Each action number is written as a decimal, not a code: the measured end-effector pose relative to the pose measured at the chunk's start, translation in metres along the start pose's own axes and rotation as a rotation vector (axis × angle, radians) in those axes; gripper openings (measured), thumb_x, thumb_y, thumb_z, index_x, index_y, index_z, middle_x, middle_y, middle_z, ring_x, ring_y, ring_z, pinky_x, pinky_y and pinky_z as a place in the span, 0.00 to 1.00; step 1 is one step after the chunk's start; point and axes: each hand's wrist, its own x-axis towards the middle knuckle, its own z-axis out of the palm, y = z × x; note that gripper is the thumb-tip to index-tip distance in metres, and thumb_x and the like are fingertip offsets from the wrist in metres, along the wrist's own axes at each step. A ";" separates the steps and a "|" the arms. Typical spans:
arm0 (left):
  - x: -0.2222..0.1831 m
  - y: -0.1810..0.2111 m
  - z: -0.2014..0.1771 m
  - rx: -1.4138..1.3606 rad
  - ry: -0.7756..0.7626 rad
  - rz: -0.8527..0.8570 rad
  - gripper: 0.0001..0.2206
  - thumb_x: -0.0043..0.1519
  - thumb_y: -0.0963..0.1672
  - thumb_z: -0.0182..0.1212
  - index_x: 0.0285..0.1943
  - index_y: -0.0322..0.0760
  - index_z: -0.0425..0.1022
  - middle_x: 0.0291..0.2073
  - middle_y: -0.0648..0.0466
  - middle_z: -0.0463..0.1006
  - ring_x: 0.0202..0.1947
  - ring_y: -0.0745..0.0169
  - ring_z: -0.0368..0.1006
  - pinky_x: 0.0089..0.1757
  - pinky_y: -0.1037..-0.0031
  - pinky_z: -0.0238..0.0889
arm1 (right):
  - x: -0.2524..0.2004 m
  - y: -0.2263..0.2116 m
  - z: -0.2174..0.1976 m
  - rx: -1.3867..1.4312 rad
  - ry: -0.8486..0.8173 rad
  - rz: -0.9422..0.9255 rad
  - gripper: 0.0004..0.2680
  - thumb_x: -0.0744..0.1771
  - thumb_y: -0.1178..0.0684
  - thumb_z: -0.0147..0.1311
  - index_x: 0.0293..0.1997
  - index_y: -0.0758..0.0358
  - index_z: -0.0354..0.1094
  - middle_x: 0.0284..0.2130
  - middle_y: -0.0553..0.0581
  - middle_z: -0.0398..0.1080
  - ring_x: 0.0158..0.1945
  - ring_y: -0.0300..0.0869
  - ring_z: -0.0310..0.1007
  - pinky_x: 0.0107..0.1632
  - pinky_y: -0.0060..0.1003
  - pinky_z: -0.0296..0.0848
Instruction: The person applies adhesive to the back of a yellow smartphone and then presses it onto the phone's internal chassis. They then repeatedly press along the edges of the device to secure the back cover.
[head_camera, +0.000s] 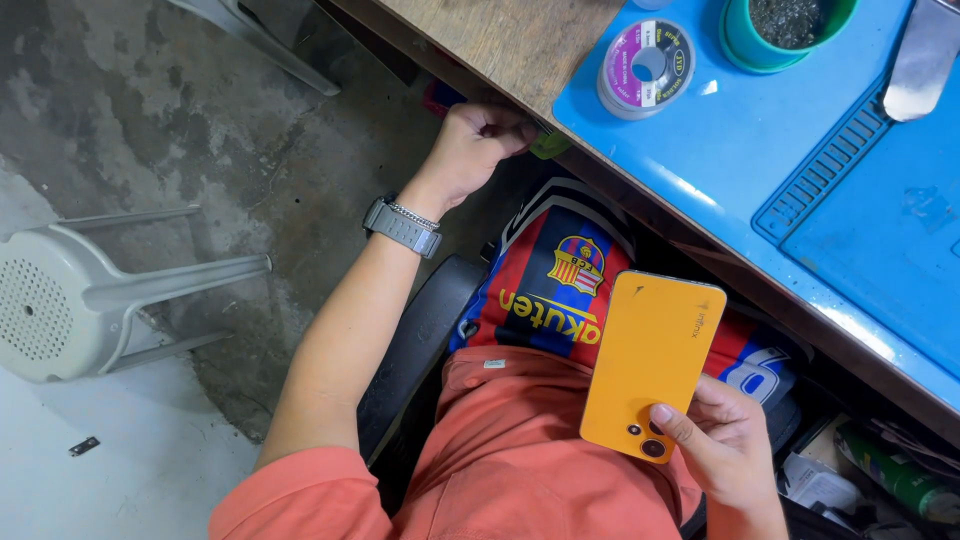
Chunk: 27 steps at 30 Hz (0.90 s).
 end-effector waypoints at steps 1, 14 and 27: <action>0.001 -0.006 0.000 -0.039 0.010 0.000 0.06 0.61 0.39 0.66 0.45 0.35 0.83 0.41 0.49 0.85 0.45 0.59 0.82 0.49 0.71 0.79 | 0.000 -0.001 0.000 0.001 -0.005 0.006 0.16 0.62 0.58 0.60 0.54 0.71 0.76 0.48 0.65 0.82 0.49 0.52 0.85 0.44 0.46 0.88; 0.016 -0.027 0.017 -0.252 0.225 -0.275 0.04 0.55 0.41 0.72 0.31 0.36 0.81 0.32 0.50 0.85 0.41 0.56 0.84 0.40 0.68 0.83 | 0.001 0.005 -0.005 0.016 -0.013 -0.043 0.15 0.62 0.57 0.61 0.54 0.72 0.75 0.47 0.65 0.82 0.46 0.50 0.85 0.43 0.43 0.88; 0.015 -0.001 0.015 -0.392 0.233 -0.515 0.07 0.52 0.40 0.73 0.37 0.35 0.82 0.35 0.51 0.81 0.36 0.61 0.73 0.35 0.59 0.84 | -0.004 -0.002 0.000 0.035 -0.029 -0.069 0.13 0.63 0.57 0.61 0.51 0.73 0.76 0.44 0.65 0.83 0.43 0.50 0.87 0.40 0.42 0.89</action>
